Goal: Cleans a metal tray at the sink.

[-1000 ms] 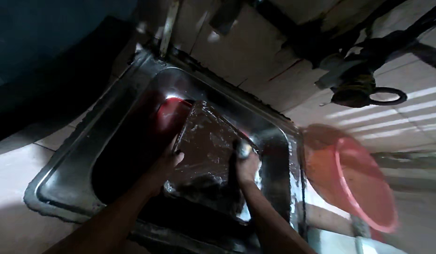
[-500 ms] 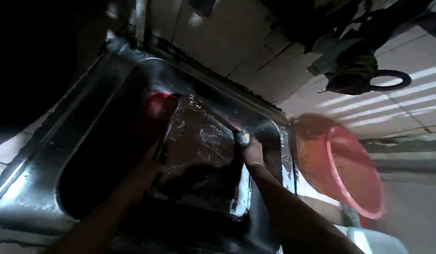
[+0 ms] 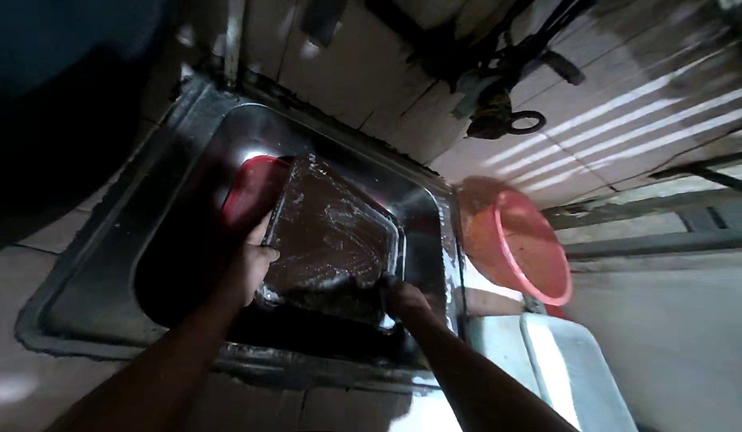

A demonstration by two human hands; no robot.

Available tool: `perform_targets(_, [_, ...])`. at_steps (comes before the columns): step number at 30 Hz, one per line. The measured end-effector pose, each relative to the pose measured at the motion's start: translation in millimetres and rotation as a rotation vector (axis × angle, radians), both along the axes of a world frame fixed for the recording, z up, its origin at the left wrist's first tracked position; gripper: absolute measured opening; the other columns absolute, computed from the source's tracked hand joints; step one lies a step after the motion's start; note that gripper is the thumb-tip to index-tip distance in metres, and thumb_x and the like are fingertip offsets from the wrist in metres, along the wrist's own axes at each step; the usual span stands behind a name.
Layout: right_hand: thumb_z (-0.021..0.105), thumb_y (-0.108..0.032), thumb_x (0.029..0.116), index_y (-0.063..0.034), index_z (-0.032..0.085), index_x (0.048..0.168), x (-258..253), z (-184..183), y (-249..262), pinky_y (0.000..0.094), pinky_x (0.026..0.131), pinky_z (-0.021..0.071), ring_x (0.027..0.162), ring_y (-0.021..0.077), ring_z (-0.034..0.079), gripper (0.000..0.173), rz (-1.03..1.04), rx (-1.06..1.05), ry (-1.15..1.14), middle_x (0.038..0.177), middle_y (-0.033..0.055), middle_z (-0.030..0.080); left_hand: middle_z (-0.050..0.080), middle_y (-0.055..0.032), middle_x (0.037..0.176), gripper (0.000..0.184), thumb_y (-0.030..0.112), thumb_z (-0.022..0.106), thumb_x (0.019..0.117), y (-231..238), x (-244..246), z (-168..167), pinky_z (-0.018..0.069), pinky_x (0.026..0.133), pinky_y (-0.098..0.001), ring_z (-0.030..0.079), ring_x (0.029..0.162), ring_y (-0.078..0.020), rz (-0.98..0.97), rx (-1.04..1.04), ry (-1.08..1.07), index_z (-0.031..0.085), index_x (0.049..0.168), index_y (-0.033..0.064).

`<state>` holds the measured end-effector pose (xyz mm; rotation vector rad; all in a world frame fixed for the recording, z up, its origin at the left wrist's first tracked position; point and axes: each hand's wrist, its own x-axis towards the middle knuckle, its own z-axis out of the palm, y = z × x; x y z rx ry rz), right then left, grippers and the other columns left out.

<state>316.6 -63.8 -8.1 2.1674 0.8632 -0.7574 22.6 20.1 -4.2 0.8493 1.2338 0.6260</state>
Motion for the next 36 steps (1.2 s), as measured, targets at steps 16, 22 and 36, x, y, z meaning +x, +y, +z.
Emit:
perform_targets(16, [0.070,-0.016,0.0933,-0.0051,0.066,0.131,-173.8,30.8,-0.5,0.0518,0.112,0.0437,0.131,0.0343,0.056,0.039,0.507,0.641,0.504,0.136,0.0176,0.062,0.034,-0.0018,0.166,0.055,0.020,0.050,0.1088,-0.5,-1.1,-4.8,0.0338,0.117,-0.0498,0.037,0.148,-0.0204,0.010,0.041,0.014,0.034,0.161,0.0239])
perform_targets(22, [0.066,-0.026,0.0982,0.0069,0.057,0.136,-9.2,-32.9,-22.4,0.0528,0.115,0.0404,0.134,0.0413,0.053,0.051,-0.141,0.693,-0.005,0.137,0.0288,0.059,0.036,-0.0011,0.164,0.056,0.022,0.051,0.1089,0.4,0.3,-1.5,0.0387,0.111,-0.0545,0.041,0.145,-0.0237,0.015,-0.015,-0.011,0.034,0.161,0.0295])
perform_targets(36, [0.070,-0.015,0.0938,0.0081,0.057,0.135,-23.0,-34.9,123.4,0.0613,0.113,0.0394,0.133,0.0493,0.051,0.049,0.291,0.946,0.111,0.138,0.0332,0.056,0.055,-0.0116,0.145,0.073,0.005,0.059,0.1023,10.5,1.0,5.9,0.0529,0.087,-0.0441,0.062,0.111,-0.0257,-0.093,-0.116,0.214,0.030,0.162,0.0347])
